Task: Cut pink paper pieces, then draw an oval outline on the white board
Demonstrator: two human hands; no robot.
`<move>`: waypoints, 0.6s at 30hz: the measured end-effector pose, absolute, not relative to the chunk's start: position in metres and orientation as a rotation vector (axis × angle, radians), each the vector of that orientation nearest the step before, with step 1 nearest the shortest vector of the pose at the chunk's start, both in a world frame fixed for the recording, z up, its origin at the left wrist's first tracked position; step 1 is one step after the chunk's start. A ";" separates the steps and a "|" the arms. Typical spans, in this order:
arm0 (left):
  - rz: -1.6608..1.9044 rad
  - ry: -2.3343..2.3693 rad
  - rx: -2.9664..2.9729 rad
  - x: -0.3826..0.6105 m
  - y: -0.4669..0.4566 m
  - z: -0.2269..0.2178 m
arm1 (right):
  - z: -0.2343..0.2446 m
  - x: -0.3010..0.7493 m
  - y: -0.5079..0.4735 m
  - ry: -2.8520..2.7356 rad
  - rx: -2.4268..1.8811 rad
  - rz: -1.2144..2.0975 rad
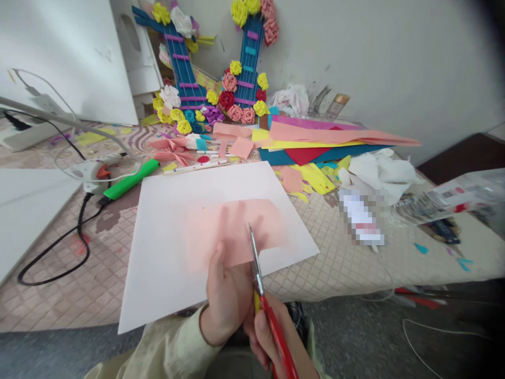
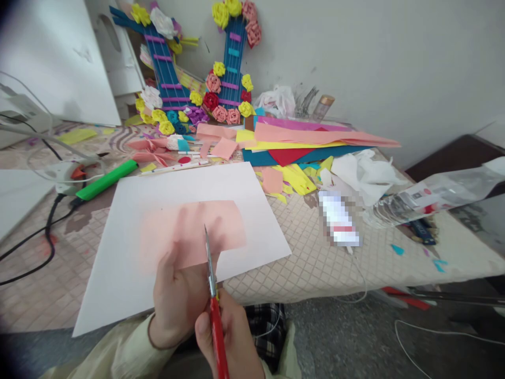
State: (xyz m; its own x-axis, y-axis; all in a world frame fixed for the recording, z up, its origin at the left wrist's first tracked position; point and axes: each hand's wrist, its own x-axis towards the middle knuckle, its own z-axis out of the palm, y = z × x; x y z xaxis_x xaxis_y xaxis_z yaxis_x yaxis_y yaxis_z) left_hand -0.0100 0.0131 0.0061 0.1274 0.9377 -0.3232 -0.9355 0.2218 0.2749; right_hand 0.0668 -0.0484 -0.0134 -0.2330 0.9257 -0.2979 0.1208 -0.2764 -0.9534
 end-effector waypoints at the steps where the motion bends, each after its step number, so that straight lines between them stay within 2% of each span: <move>1: 1.374 0.475 0.016 -0.010 0.013 0.007 | -0.013 0.067 -0.049 -1.298 -1.358 1.594; 18: 1.342 0.386 0.048 -0.006 0.011 0.002 | -0.012 0.068 -0.050 -1.267 -1.430 1.630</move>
State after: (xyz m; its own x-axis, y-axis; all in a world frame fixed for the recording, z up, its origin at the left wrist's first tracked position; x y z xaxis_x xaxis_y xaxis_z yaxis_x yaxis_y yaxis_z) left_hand -0.0064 0.0107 0.0021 0.1739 0.9539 -0.2446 -0.9382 0.2359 0.2531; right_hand 0.0684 -0.0501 -0.0117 -0.2217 0.9017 -0.3712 0.1371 -0.3480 -0.9274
